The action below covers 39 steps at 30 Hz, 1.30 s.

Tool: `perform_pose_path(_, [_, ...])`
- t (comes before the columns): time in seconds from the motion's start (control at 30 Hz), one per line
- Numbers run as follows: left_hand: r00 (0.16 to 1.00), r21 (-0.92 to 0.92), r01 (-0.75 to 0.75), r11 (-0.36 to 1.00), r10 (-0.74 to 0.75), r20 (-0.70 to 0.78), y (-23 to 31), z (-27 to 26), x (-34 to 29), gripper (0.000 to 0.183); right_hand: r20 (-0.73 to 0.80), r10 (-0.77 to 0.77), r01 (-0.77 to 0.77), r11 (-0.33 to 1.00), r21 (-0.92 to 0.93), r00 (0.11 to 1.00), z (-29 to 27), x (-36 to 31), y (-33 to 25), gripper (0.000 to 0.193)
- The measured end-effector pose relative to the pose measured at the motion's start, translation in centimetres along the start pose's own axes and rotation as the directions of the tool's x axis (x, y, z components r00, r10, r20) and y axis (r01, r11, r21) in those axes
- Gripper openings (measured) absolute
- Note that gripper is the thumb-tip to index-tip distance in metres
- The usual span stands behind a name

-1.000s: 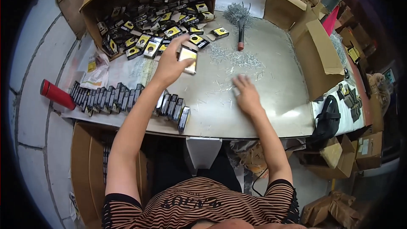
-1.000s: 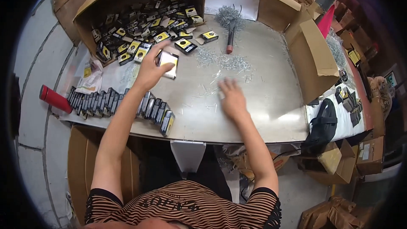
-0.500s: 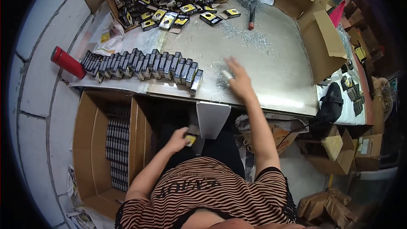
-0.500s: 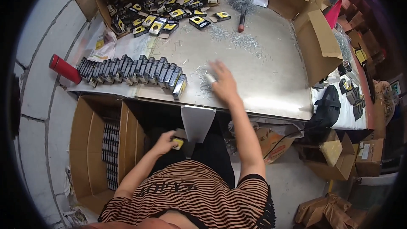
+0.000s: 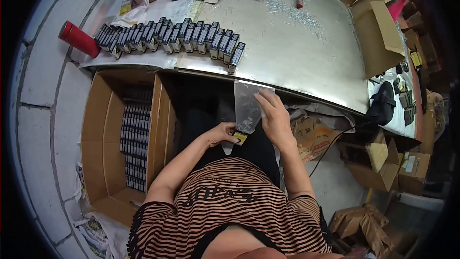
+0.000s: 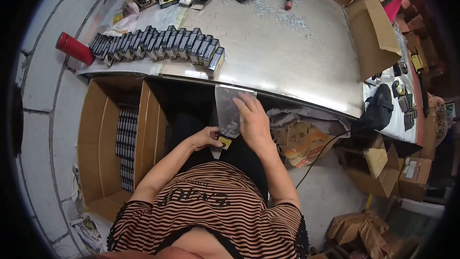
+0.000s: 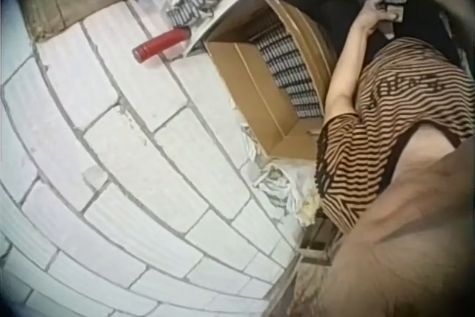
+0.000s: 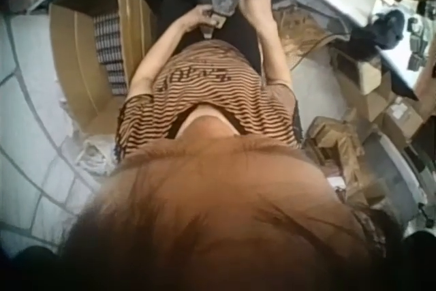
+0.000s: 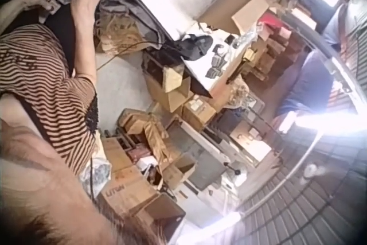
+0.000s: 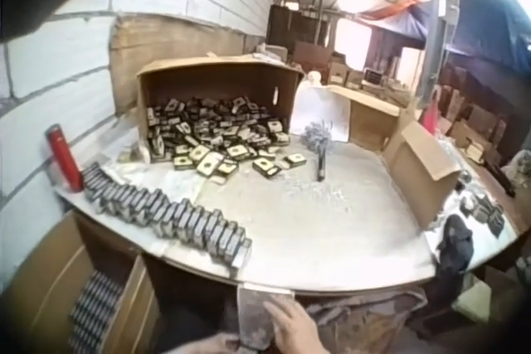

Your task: Packaging measuring tapes into individual small boxes and then into a larger shipping carton.

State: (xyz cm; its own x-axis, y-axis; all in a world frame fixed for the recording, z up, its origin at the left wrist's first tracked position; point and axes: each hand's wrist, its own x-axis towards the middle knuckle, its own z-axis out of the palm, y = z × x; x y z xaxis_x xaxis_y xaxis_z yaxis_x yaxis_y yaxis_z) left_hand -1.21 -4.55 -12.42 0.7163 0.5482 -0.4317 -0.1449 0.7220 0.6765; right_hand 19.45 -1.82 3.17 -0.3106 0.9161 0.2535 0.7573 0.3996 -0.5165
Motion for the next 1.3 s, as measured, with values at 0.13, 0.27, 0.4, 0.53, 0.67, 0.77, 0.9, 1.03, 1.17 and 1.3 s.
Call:
perform_pose_path(0.13, [0.995,-0.006,-0.085,0.996,0.085,-0.052,-0.6,0.7,0.4,0.053,-0.096,0.090,-0.066,0.970,0.234,0.991,2.8,-4.1,1.1,0.043])
perform_pose_path(0.27, [0.989,0.040,-0.087,0.995,0.091,-0.118,-2.4,0.2,1.1,0.043,0.290,0.047,-0.105,0.977,0.187,0.956,7.8,-7.6,0.3,0.029])
perform_pose_path(0.4, [0.984,0.156,0.003,0.988,0.025,-0.178,-3.8,0.3,0.6,0.035,0.308,0.215,-0.269,0.952,0.145,0.927,6.9,-7.5,-0.5,0.026])
perform_pose_path(0.53, [0.987,0.040,0.011,0.999,-0.004,-0.163,-5.2,0.6,-1.4,0.036,0.165,0.241,-0.275,0.932,0.234,0.957,3.7,-7.5,-0.2,0.025])
perform_pose_path(0.67, [0.912,0.137,-0.199,0.970,0.235,-0.336,-5.3,0.6,-2.3,0.037,0.183,0.280,-0.310,0.936,0.165,0.943,2.0,-7.9,0.0,0.024])
perform_pose_path(0.77, [0.796,0.250,-0.407,0.878,0.475,-0.374,-2.8,3.3,-4.5,0.042,0.247,0.303,-0.344,0.928,0.145,0.921,1.7,-8.2,-0.2,0.028])
perform_pose_path(0.9, [0.554,0.457,-0.638,0.620,0.782,-0.286,2.4,9.3,-8.2,0.062,0.333,0.128,-0.357,0.321,0.877,0.934,3.7,-7.1,-0.6,0.048])
perform_pose_path(1.03, [0.499,0.803,-0.526,0.279,0.866,0.025,3.4,7.6,-8.4,0.055,0.332,0.010,-0.325,-0.177,0.929,0.943,3.3,-4.2,-5.1,0.047])
perform_pose_path(1.17, [0.417,0.921,-0.384,0.070,0.903,0.104,4.6,7.1,-7.1,0.046,0.333,0.111,-0.330,-0.050,0.943,0.936,3.9,-3.4,-4.0,0.037])
perform_pose_path(1.3, [0.522,0.624,-0.540,0.565,0.806,-0.279,4.6,7.4,-6.3,0.063,0.368,0.244,-0.391,0.055,0.919,0.897,4.3,-3.3,-3.1,0.022])
